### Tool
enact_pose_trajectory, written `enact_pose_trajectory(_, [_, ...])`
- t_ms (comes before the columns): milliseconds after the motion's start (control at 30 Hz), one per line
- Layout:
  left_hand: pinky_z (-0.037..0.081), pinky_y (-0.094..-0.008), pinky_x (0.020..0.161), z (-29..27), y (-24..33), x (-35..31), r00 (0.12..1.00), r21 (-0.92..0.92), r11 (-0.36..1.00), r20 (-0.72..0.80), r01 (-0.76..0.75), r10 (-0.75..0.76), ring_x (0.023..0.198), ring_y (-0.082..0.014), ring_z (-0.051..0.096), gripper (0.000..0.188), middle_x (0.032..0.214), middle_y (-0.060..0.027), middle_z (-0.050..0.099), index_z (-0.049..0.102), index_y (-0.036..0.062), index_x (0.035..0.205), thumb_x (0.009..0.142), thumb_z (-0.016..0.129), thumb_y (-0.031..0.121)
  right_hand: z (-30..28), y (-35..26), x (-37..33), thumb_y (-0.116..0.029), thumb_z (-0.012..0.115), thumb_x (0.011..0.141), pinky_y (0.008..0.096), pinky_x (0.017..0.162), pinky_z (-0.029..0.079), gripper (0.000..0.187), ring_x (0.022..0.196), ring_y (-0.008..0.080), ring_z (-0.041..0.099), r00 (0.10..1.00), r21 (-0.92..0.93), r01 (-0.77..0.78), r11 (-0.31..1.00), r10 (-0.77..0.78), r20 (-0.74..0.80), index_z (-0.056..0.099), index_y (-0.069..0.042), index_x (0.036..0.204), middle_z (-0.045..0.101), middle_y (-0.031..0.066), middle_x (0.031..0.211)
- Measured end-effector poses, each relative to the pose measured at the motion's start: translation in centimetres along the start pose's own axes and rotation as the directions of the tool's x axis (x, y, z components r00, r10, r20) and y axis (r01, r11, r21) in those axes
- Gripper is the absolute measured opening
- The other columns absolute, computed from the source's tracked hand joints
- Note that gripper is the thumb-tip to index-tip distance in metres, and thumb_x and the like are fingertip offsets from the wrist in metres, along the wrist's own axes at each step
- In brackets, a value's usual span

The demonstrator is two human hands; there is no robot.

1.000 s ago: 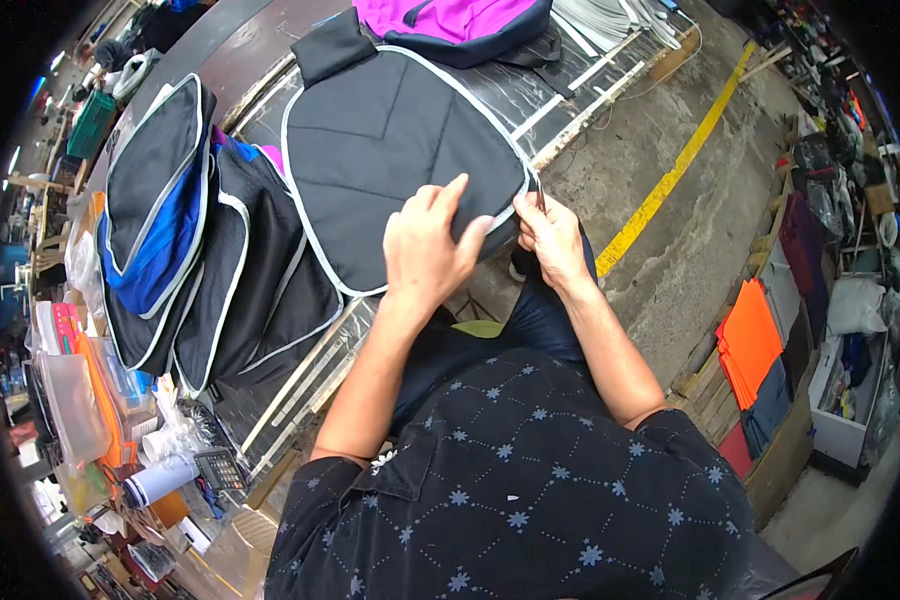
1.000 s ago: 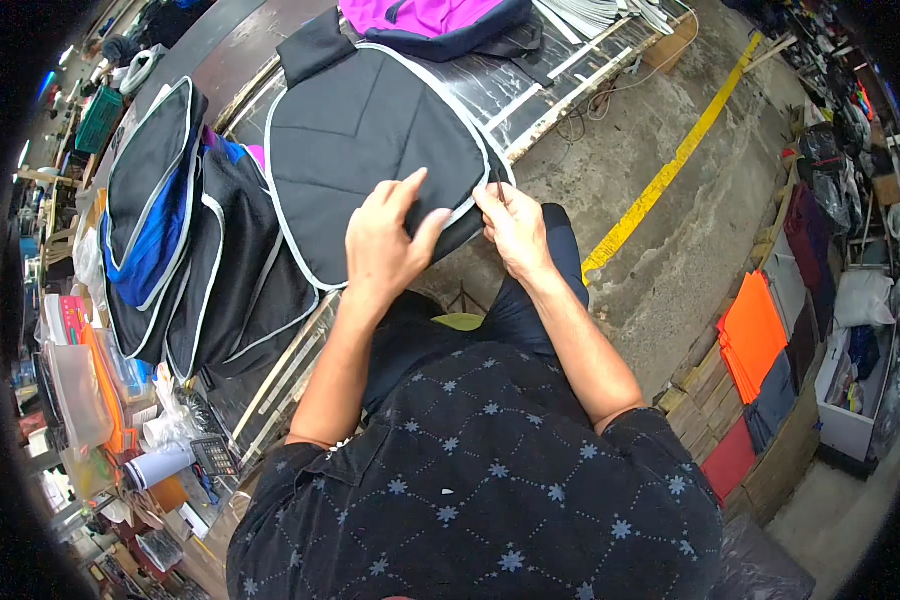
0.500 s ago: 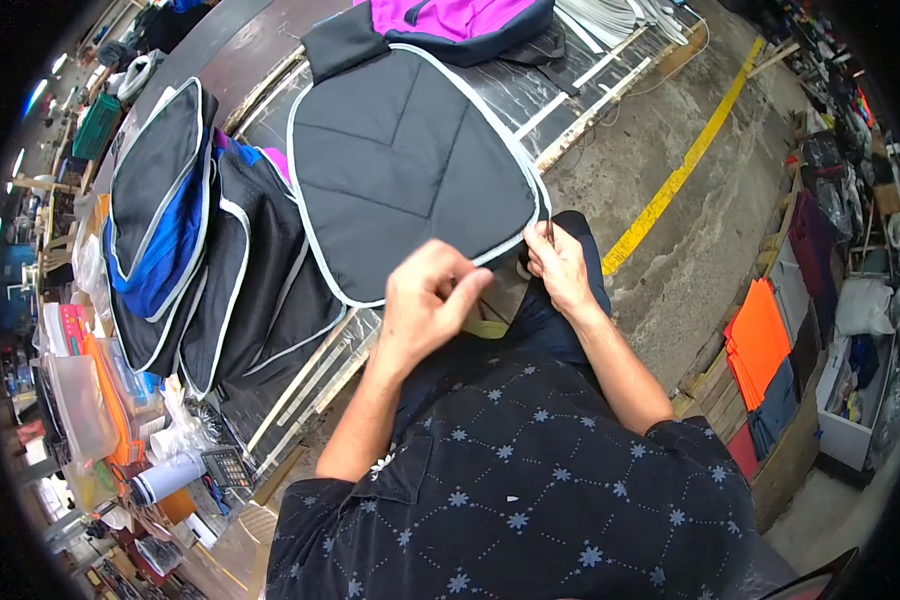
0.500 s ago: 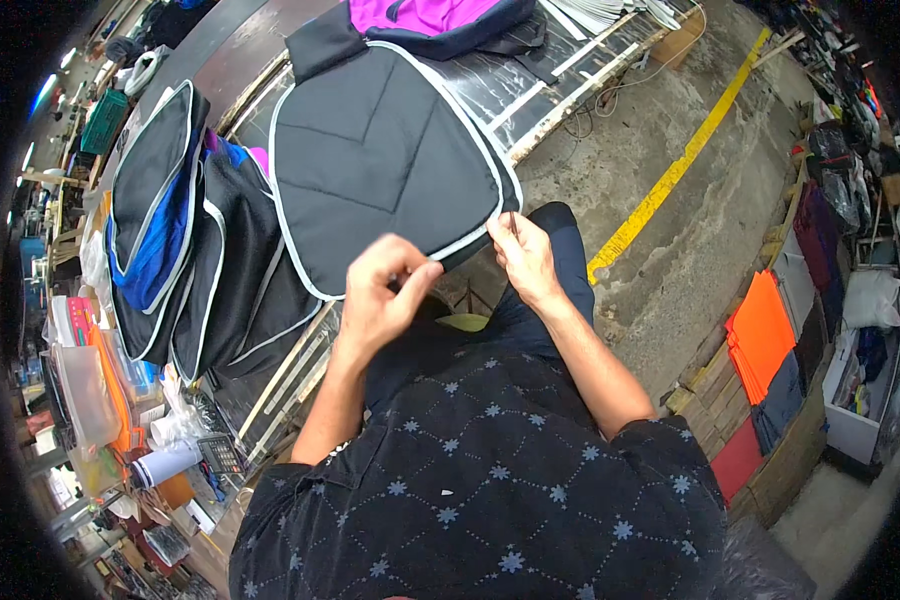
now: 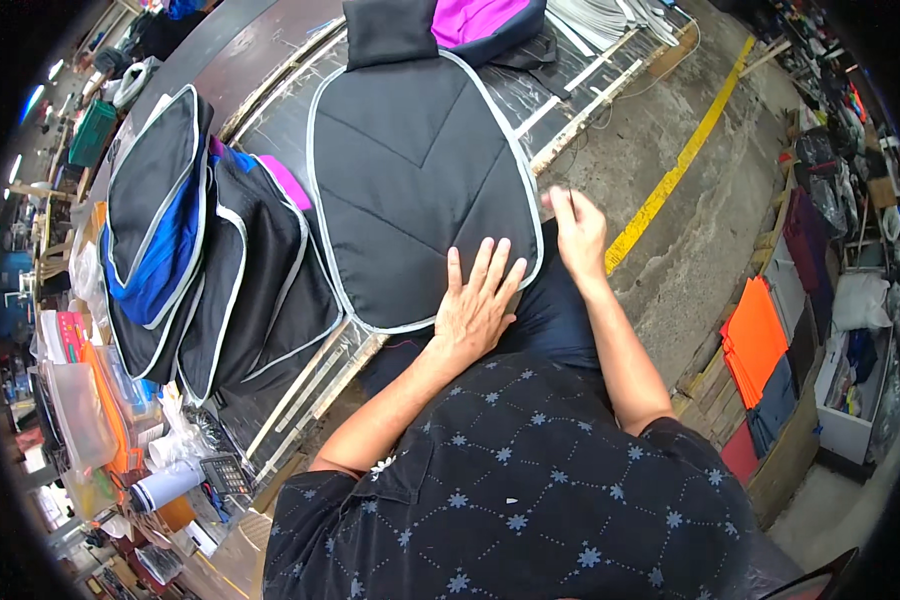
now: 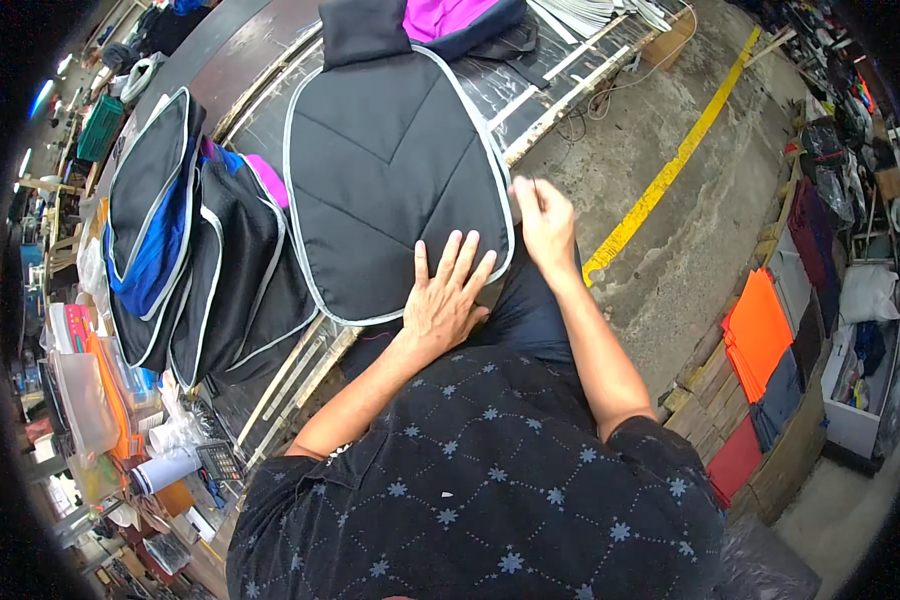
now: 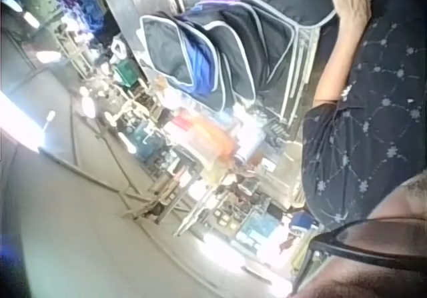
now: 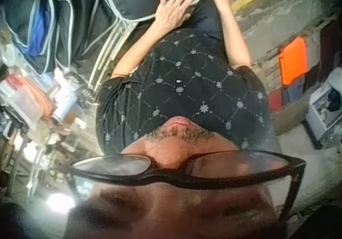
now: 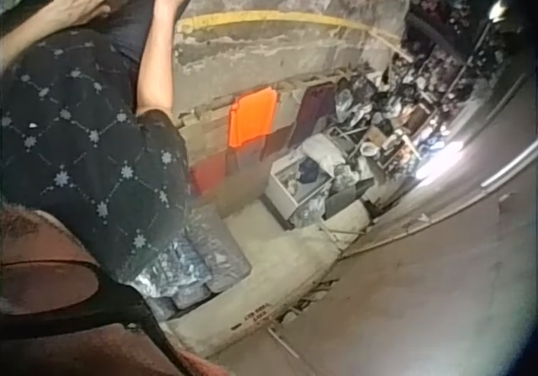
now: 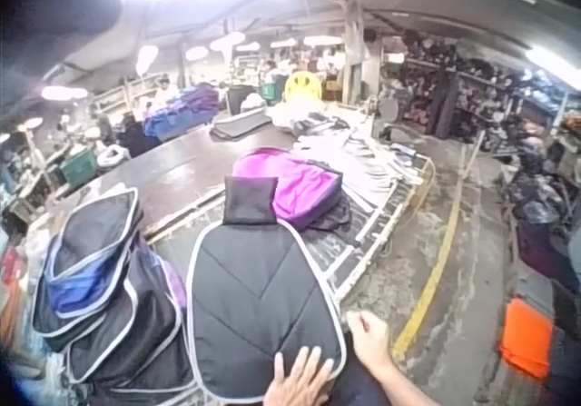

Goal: Trimming loose threads from manufactured bag components using a pair of thread nippers.

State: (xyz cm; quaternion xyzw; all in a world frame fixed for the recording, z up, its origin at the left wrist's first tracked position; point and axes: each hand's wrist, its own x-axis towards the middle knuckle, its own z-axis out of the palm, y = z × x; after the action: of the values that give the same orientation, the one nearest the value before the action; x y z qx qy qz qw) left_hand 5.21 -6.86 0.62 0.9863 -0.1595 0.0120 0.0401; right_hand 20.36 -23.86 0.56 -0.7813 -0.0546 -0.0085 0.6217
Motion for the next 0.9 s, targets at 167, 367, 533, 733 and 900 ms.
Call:
enact_pose_trajectory(167, [0.009,-0.0749,0.131,0.2,0.0,-0.2,1.0,-0.019,1.0,-0.017,-0.014,0.014,0.169,-0.0374,0.02,0.096,0.179,-0.016,0.03,0.043,0.019,0.168,0.088,0.083,0.053,2.8,0.8,6.7,-0.035,0.067,0.111,0.032,0.077,0.053,0.039,0.083,0.0127,0.067,1.0,-0.278,-0.021,0.96,0.022,0.0,0.08,0.001,0.108,0.079,0.0061,0.091])
enact_pose_trajectory(367, [0.031,-0.0639,0.127,-3.3,-1.2,-1.4,0.972,-0.444,0.896,-0.204,0.015,-0.117,0.156,-0.0397,0.044,0.076,0.16,-0.0153,0.056,0.061,0.0146,0.155,0.087,0.088,0.036,5.2,2.0,7.0,-0.032,0.07,0.11,0.0353,0.07,0.052,0.034,0.072,0.013,0.061,0.996,-0.043,0.072,0.996,-0.07,0.05,0.073,0.001,0.104,0.07,0.0063,0.078])
enact_pose_trajectory(533, [0.048,-0.0508,0.11,-9.3,-8.3,-3.5,0.624,-0.325,0.87,-0.607,0.37,-0.492,0.128,-0.0407,0.061,0.041,0.129,-0.019,0.069,0.071,0.0037,0.132,0.092,0.077,0.011,3.1,2.8,5.0,-0.03,0.063,0.116,0.0247,0.072,0.047,0.03,0.081,0.0042,0.057,0.993,0.195,0.026,0.98,-0.048,0.105,0.074,-0.002,0.109,0.067,-0.007,0.092])
enact_pose_trajectory(733, [0.052,-0.0465,0.111,-7.0,-13.6,-6.8,0.592,-0.556,0.626,-0.272,0.547,-0.759,0.123,-0.0429,0.068,0.04,0.13,-0.024,0.071,0.065,-0.0037,0.144,0.107,0.063,0.011,0.4,1.9,3.5,-0.034,0.064,0.115,0.02,0.07,0.045,0.036,0.078,0.0021,0.058,0.94,0.265,-0.317,0.911,0.265,0.213,0.078,-0.001,0.117,0.072,-0.0041,0.093])
enact_pose_trajectory(900, [0.054,-0.0319,0.106,-5.3,-14.8,-6.7,0.53,-0.961,0.228,-0.112,0.158,-0.841,0.118,-0.0171,0.071,0.033,0.129,-0.0136,0.077,0.069,-0.0087,0.14,0.113,0.056,0.007,0.6,-0.5,2.0,-0.022,0.071,0.111,0.0246,0.086,0.055,0.027,0.093,0.0072,0.068,0.983,0.07,-0.149,0.986,0.14,0.118,0.078,0.002,0.12,0.078,-0.0003,0.103])
